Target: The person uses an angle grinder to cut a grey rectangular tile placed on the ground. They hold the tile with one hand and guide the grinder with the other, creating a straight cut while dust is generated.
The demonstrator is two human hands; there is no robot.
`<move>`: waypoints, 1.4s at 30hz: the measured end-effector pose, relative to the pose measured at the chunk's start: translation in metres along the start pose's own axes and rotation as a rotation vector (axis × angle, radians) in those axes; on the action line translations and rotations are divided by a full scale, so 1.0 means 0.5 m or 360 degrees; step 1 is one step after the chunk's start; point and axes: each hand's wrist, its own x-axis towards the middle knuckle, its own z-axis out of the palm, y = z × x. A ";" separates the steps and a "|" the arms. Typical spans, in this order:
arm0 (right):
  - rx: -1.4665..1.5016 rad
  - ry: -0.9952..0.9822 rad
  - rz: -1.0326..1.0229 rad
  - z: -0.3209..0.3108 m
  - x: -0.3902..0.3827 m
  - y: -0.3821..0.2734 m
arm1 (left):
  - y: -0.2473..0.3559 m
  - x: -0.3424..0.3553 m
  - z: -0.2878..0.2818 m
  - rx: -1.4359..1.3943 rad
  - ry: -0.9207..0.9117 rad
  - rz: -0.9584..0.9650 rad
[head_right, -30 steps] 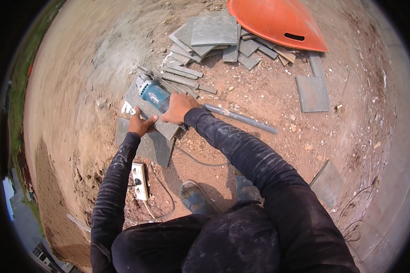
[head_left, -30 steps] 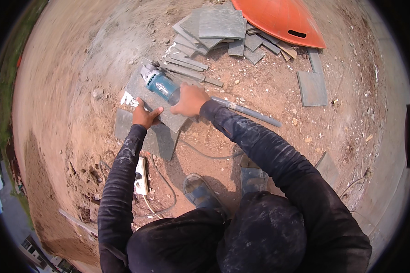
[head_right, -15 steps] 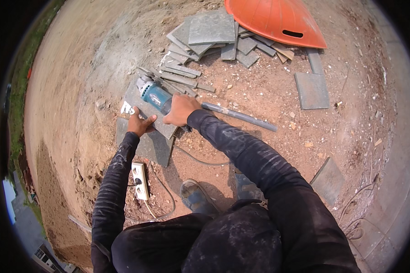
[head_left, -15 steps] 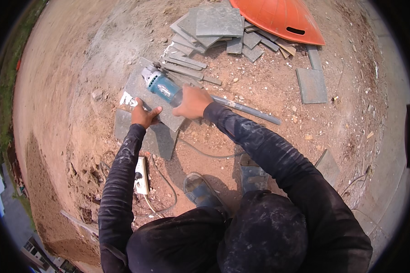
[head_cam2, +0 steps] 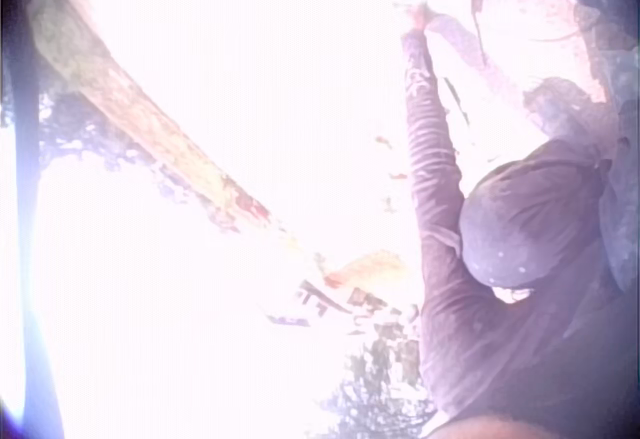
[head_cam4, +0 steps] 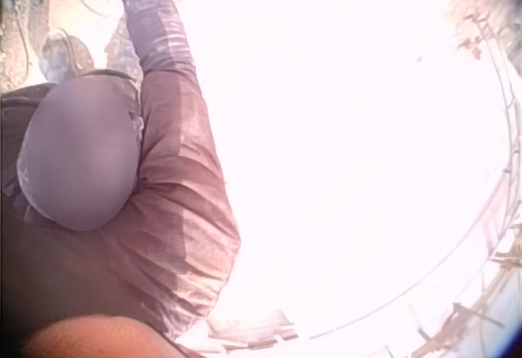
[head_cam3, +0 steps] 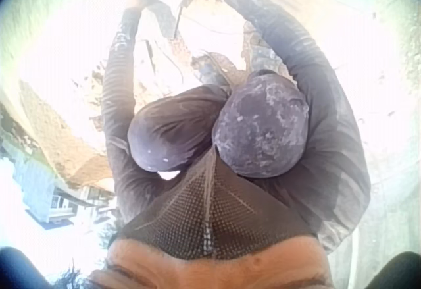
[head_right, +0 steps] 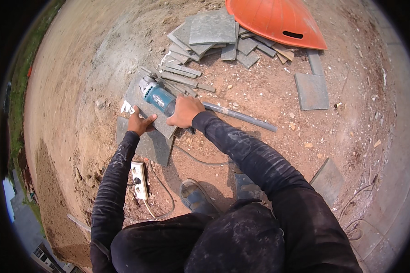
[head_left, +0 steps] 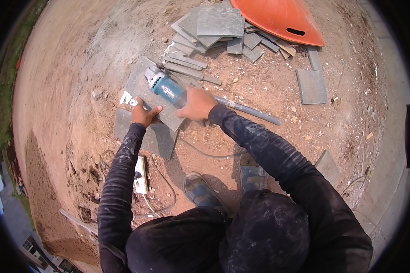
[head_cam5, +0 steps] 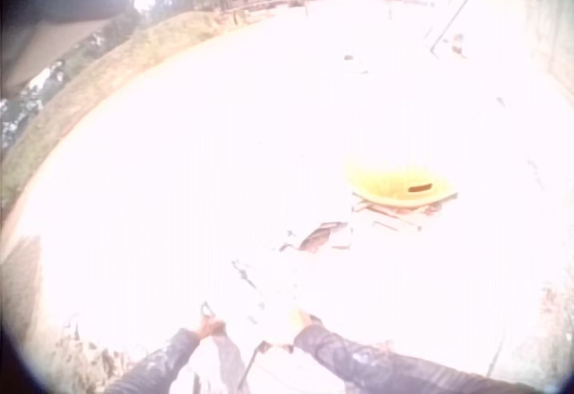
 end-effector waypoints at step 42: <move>0.0007 -0.0077 0.0095 -0.029 -0.084 0.016 | 0.015 -0.010 -0.004 -0.0122 -0.0040 -0.0026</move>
